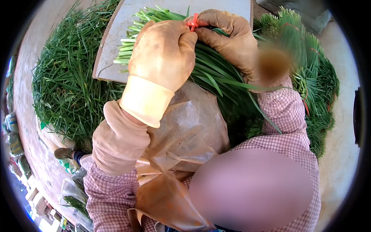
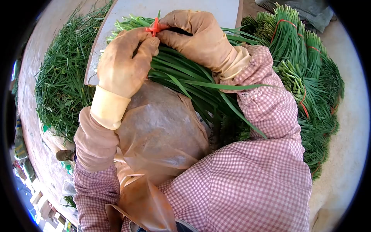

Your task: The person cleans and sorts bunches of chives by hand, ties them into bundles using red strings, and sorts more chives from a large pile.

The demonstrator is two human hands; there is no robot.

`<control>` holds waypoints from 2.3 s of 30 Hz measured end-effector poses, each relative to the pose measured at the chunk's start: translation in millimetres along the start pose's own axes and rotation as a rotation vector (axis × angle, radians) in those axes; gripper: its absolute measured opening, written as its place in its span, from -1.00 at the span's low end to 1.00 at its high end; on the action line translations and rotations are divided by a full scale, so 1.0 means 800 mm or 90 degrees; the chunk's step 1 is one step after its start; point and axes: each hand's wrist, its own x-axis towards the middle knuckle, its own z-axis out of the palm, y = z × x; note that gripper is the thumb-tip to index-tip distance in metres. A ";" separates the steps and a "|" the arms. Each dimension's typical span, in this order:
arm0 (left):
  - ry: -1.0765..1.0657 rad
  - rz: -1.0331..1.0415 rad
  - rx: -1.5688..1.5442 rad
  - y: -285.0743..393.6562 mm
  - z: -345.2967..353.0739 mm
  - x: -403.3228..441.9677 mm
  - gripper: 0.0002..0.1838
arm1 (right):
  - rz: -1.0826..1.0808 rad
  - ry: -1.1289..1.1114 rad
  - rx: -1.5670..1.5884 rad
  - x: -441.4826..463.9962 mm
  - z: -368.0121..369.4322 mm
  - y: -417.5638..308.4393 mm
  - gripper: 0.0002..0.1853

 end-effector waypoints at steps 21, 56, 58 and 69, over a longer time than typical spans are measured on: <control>-0.257 0.256 0.237 -0.018 -0.041 0.024 -0.02 | -0.123 -0.017 -0.306 0.046 -0.025 -0.037 -0.88; -0.037 0.060 0.050 -0.070 -0.058 0.049 -0.79 | 0.554 0.119 0.342 -0.079 0.048 -0.018 -0.86; -0.006 0.077 0.102 -0.070 -0.058 0.050 -0.78 | 0.576 0.077 0.378 -0.079 0.046 -0.006 -0.88; -0.005 -0.057 -0.036 -0.101 -0.046 0.029 -0.87 | 0.541 0.033 0.181 -0.073 0.044 -0.011 -0.95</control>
